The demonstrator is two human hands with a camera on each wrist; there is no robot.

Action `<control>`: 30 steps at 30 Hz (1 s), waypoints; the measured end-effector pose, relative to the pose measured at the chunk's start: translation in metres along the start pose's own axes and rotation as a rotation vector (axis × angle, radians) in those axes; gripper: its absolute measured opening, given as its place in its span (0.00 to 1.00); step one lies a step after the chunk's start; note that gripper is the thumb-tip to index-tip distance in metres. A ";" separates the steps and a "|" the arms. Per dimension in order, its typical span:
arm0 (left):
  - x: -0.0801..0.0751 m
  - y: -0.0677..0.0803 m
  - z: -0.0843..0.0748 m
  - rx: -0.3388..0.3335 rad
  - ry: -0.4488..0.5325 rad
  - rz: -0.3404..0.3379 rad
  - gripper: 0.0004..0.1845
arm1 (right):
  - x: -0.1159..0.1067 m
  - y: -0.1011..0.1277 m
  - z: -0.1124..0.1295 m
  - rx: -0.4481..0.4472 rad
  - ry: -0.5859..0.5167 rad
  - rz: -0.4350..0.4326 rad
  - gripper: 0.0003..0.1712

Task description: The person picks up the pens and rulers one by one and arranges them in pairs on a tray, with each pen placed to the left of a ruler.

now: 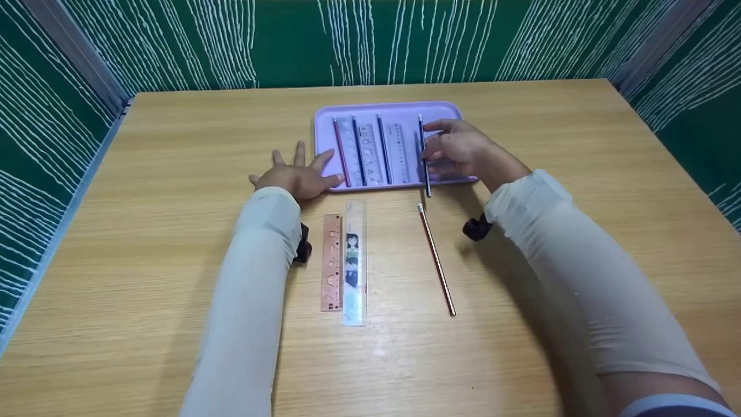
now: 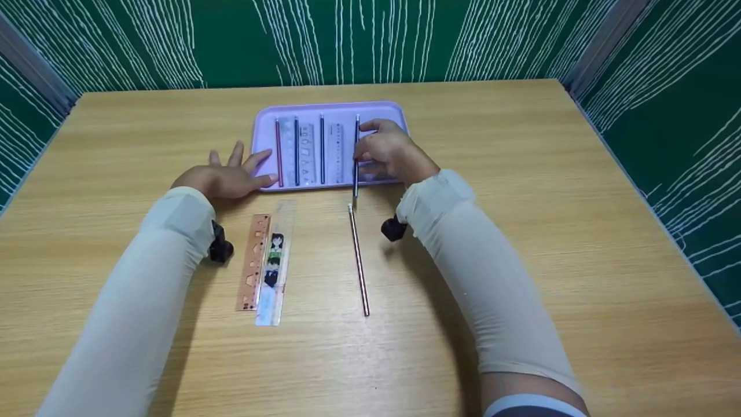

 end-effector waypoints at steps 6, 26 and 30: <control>0.000 -0.002 0.000 0.003 0.001 -0.002 0.43 | -0.003 -0.013 -0.004 0.015 0.029 -0.044 0.42; -0.001 -0.006 0.002 -0.007 0.001 -0.004 0.43 | 0.002 -0.040 0.009 0.095 0.194 -0.106 0.39; -0.001 -0.007 0.003 -0.012 0.005 -0.001 0.43 | 0.005 -0.043 0.014 0.099 0.245 -0.131 0.39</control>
Point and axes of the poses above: each hand's wrist, its own y-axis away from the middle knuckle, its own x-axis out of the palm, z = x × y, the point moved 10 cm from there along -y, towards the middle knuckle, and after that the axes turned 6 degrees about y, right-handed, at the moved point
